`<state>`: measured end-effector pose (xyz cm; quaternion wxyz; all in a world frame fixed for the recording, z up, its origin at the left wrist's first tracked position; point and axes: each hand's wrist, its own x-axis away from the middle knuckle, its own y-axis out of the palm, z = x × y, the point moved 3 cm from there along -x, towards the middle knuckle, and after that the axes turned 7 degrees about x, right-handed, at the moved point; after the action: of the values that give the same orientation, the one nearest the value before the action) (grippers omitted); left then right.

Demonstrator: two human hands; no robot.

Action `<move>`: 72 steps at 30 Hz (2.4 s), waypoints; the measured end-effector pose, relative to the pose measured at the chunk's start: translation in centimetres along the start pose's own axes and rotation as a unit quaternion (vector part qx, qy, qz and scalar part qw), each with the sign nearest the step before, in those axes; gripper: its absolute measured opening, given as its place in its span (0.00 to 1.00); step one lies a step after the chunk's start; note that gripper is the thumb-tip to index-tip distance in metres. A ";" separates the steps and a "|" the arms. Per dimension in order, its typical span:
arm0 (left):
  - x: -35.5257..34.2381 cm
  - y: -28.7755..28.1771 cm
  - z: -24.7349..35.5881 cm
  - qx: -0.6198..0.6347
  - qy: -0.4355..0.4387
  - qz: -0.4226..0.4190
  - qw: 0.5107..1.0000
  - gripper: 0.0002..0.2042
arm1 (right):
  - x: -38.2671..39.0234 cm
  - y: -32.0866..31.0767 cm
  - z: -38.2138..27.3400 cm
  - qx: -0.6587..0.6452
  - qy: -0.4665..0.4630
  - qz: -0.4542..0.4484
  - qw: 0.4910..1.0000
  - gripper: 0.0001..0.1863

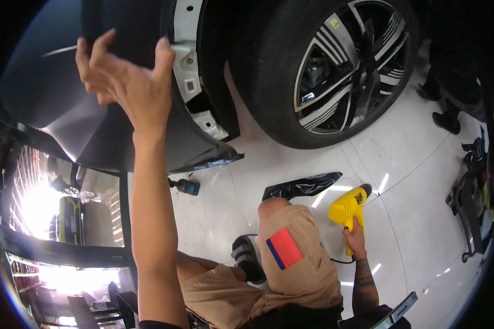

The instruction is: The person applies a matte black vinyl wrap to a car bumper using a heat gun, squeegee, and knife. They smooth the film, heat edges for adhesion, and trim excess material along the bumper contours.

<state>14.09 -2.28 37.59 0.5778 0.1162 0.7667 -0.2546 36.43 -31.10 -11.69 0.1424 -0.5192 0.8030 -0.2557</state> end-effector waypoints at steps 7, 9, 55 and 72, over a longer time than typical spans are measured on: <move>2.6 -0.3 -1.8 0.018 0.017 -0.009 1.000 0.38 | -0.2 3.8 2.5 0.121 0.097 -0.091 0.984 0.36; 4.7 -0.3 -2.4 0.021 0.010 -0.023 0.999 0.38 | -0.2 5.1 3.8 0.118 0.069 -0.072 0.988 0.38; 39.5 8.4 -2.9 0.843 -0.495 0.174 0.120 0.38 | -0.3 8.6 8.8 0.142 0.074 -0.178 0.971 0.37; 31.1 10.2 4.6 0.742 -0.523 0.419 -0.026 0.09 | -0.9 -2.8 -8.3 -0.167 0.198 -0.117 0.959 0.18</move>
<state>13.28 0.32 4.65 -0.4065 -0.6138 0.5594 0.3808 34.84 -29.02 -3.31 -0.1391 -0.5647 0.7802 -0.2303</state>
